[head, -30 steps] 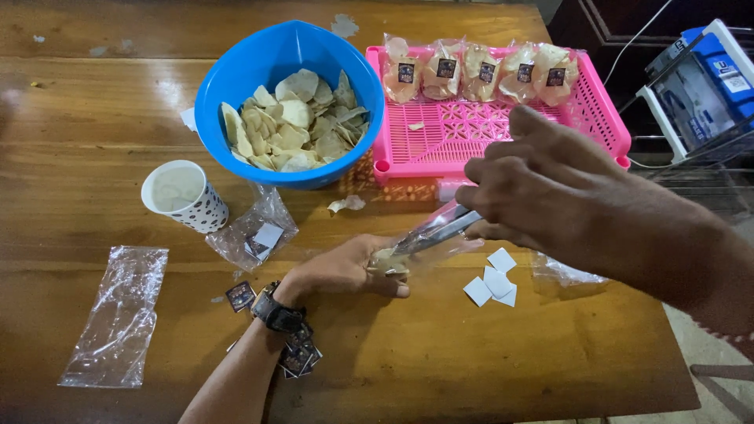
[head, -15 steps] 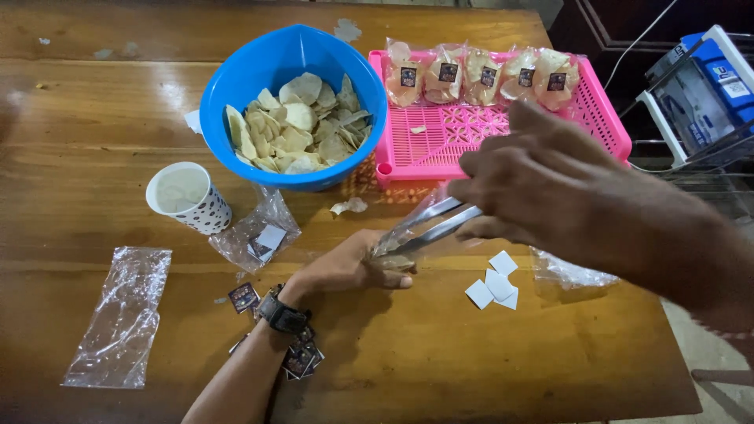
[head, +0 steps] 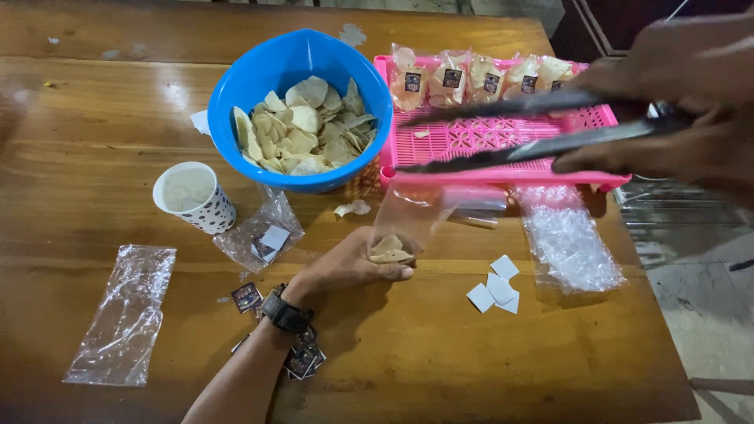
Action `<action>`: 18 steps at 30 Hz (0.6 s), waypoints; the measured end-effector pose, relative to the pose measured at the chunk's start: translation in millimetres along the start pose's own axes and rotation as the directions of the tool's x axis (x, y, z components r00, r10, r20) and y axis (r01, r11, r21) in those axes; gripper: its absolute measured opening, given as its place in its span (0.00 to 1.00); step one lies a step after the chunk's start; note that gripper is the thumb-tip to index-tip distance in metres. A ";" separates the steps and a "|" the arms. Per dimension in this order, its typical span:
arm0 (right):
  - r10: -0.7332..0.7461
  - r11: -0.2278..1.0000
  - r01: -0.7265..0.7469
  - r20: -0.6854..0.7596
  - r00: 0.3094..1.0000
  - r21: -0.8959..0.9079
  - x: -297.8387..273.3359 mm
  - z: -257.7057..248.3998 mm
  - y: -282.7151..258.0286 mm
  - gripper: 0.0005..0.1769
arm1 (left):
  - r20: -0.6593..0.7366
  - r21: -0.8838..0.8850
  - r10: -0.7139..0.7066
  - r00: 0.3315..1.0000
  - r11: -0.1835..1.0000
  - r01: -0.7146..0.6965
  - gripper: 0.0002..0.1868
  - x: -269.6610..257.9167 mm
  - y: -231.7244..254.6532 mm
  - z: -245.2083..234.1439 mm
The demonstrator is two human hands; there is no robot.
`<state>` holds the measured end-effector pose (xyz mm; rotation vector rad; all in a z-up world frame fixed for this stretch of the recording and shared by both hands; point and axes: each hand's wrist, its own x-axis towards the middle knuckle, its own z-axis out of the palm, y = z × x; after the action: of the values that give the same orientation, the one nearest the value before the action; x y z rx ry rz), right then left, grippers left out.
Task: Packing chips from a large bowl into small plastic bags using tongs and applying sticker labels.
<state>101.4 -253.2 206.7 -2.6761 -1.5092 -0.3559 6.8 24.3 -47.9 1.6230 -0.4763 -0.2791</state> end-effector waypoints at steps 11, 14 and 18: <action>0.132 0.965 -0.126 0.009 0.991 -0.229 90.5 91.3 17.2 0.33 | 0.040 0.103 0.061 0.997 0.993 -0.065 0.26 -0.9 27.6 4.7; 0.036 0.982 -0.045 -0.049 0.998 -0.182 115.4 125.1 16.4 0.33 | 0.054 0.065 0.076 0.996 0.995 -0.080 0.24 -1.1 17.8 3.7; -0.034 0.999 0.034 -0.022 0.999 -0.013 140.4 142.1 -1.0 0.20 | 0.052 0.070 -0.036 0.998 0.997 0.032 0.25 -5.4 28.4 3.2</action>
<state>195.3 -113.0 99.7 -2.6497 -1.5530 -0.3967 -3.4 22.5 -20.7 1.6954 -0.5041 -0.3358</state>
